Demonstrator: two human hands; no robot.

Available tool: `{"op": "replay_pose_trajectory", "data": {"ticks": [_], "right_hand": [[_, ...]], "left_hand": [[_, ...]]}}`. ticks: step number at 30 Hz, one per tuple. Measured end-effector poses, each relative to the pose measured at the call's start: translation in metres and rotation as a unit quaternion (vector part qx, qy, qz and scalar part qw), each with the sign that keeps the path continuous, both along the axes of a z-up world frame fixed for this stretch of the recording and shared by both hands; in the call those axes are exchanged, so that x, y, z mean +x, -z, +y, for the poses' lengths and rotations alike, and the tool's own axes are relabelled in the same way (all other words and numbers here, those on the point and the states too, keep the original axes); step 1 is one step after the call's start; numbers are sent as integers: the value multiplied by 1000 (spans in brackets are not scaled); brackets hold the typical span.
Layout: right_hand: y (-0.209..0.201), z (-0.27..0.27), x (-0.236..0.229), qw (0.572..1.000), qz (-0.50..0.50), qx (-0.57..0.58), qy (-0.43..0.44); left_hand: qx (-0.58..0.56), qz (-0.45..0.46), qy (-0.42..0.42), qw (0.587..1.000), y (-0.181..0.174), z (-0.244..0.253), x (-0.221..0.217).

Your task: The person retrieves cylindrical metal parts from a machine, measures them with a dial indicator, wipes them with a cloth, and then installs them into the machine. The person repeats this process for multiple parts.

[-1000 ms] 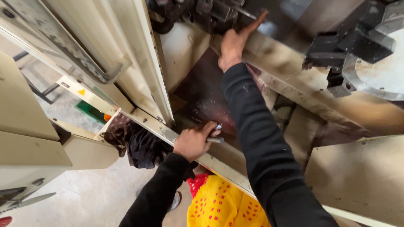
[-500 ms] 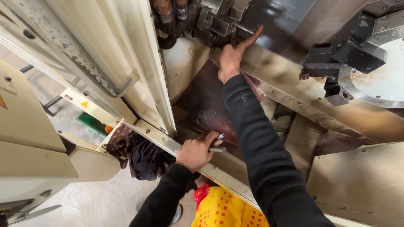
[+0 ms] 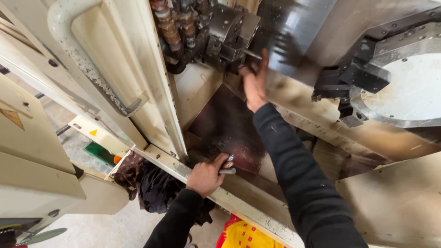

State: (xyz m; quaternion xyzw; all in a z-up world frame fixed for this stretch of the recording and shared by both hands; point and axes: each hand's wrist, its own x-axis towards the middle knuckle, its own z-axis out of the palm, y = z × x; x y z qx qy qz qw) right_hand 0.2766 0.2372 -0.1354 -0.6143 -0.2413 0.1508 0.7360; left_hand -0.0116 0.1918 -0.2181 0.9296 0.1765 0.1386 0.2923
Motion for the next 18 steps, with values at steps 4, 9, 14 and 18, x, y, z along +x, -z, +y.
{"op": "replay_pose_trajectory", "data": {"ticks": [4,9,14,18], "right_hand": [[-6,-10,37,999,14,-10,30],[-8,-2,69,999,-50,-7,0],[0,-21,49,980,-149,-71,109],[6,-90,-32,979,-172,49,-100]], "left_hand": [[1,11,-13,1000,4,-6,1],[-1,3,-23,1000,5,1,5],[-13,-75,-17,997,4,-6,-1],[12,-110,5,994,-13,-6,0]]}}
